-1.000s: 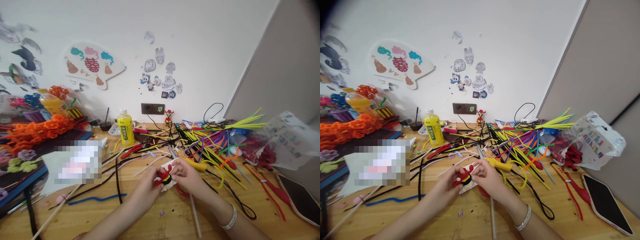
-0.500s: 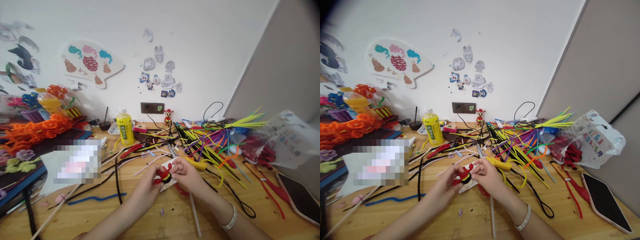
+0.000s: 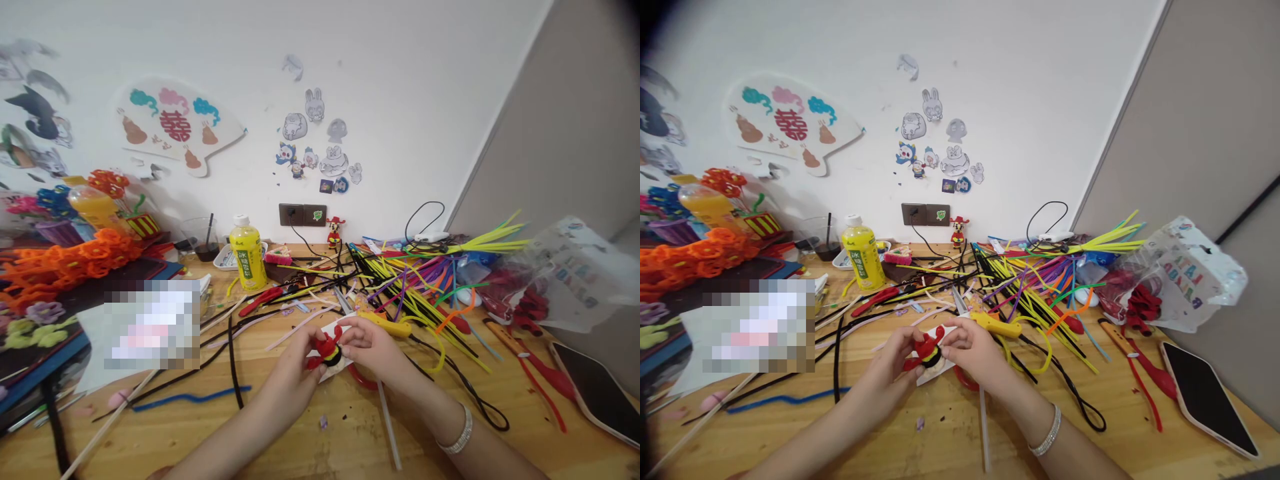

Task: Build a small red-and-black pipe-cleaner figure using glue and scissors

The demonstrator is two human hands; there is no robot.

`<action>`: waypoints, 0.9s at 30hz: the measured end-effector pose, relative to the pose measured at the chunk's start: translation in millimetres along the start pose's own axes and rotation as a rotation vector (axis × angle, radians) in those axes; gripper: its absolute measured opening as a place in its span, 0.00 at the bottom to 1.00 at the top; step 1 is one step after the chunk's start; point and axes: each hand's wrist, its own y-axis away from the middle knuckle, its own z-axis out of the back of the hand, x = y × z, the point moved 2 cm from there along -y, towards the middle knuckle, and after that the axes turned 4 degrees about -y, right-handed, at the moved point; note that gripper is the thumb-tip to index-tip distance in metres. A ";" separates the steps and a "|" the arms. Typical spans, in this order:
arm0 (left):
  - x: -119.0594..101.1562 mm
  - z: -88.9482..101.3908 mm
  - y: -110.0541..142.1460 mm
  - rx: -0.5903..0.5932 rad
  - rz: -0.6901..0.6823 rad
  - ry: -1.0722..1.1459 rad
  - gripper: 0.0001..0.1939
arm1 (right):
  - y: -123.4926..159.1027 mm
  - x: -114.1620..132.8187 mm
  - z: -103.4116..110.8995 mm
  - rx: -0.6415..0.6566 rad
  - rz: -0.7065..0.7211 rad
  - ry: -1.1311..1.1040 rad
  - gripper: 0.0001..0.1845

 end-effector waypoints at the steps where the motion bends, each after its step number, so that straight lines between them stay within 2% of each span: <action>1: -0.2 -0.1 -0.1 0.004 0.001 0.002 0.18 | 0.0 -0.6 0.3 0.002 0.001 -0.017 0.24; 6: 1.9 -0.8 -1.2 0.004 -0.001 0.019 0.18 | 0.5 -4.2 2.0 -0.019 0.017 -0.073 0.41; 9: 3.0 -0.7 -1.0 0.007 0.001 0.011 0.18 | 0.2 -5.3 2.4 -0.018 0.033 -0.079 0.49; 20: -0.4 -0.4 -0.9 0.013 0.015 0.059 0.16 | 0.4 0.8 0.3 -0.041 0.066 -0.122 0.62; 27: -1.5 -0.2 -0.5 0.013 0.011 0.061 0.16 | 0.7 2.6 -0.4 0.003 0.058 -0.113 0.62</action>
